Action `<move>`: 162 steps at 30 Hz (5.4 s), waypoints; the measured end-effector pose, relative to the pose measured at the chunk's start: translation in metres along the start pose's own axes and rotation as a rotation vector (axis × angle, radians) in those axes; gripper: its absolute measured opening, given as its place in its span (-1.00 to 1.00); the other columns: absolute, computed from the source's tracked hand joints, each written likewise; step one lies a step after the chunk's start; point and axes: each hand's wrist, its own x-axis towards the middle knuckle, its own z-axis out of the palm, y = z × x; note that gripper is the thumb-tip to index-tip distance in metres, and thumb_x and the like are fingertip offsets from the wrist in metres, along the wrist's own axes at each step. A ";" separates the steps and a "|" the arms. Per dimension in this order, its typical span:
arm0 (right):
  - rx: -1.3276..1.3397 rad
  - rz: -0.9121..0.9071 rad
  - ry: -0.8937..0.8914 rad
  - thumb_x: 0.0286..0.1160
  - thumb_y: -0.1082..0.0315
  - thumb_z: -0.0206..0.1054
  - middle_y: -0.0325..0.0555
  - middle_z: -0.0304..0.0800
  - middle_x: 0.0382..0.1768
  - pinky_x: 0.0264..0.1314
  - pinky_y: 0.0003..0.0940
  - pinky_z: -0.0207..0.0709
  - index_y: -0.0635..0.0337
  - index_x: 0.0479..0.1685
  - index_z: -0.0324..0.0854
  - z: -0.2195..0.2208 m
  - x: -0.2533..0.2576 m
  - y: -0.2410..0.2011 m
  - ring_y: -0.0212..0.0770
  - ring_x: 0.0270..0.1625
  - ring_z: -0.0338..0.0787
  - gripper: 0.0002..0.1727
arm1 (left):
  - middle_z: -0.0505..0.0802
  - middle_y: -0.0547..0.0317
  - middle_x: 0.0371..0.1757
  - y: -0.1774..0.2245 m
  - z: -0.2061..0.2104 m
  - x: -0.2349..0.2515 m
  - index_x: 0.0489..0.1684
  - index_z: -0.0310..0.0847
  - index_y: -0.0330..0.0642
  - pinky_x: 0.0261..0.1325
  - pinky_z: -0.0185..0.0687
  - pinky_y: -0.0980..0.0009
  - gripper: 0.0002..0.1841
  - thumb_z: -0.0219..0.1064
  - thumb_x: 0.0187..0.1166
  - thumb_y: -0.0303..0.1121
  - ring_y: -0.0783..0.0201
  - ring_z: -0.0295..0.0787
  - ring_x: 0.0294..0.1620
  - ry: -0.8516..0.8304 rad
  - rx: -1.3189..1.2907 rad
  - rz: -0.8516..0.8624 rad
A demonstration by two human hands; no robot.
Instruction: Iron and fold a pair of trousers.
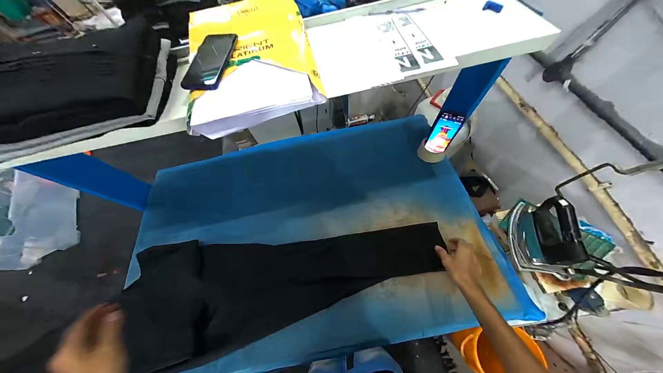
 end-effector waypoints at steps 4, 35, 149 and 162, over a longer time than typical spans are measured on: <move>0.010 0.092 -0.077 0.39 0.09 0.63 0.36 0.82 -0.10 0.15 0.44 0.54 0.38 0.02 0.77 -0.006 -0.002 0.003 0.36 0.04 0.78 -0.51 | 0.59 -0.14 0.63 -0.006 0.164 -0.016 0.63 0.49 -0.19 0.66 0.42 -0.13 -0.48 0.18 0.79 -0.11 -0.07 0.52 0.65 -0.406 0.058 0.244; 0.445 -0.078 -0.277 0.48 0.23 0.49 -0.08 0.75 -0.18 -0.22 -0.34 0.69 0.20 -0.03 0.87 -0.014 -0.051 0.117 -0.28 -0.32 0.70 -0.75 | 0.82 -0.10 0.04 0.364 0.526 -0.103 -0.02 0.76 -0.23 0.16 0.71 -0.02 -0.81 0.26 0.73 -0.34 -0.07 0.79 0.14 -0.640 -0.060 1.183; -0.543 -1.040 -0.935 0.53 -0.54 -0.04 -0.09 0.70 -0.59 -0.29 0.13 0.62 0.06 -0.43 0.71 0.157 -0.145 -0.289 0.01 -0.38 0.81 -0.18 | 0.87 -0.12 -0.20 -0.047 0.173 0.076 -0.01 0.72 -0.26 -0.06 0.69 -0.28 -0.79 0.27 0.54 -0.41 -0.15 0.84 -0.13 -0.080 -0.007 -0.490; -0.410 -0.977 -0.869 0.52 -0.54 0.01 -0.13 0.61 -0.65 -0.44 0.14 0.59 0.03 -0.58 0.65 0.199 -0.117 -0.375 -0.04 -0.50 0.72 -0.19 | 0.68 -0.18 0.47 -0.051 0.188 0.115 0.63 0.41 -0.21 0.44 0.61 -0.14 -0.32 0.45 0.58 -0.06 -0.10 0.67 0.45 -0.036 -0.154 -0.219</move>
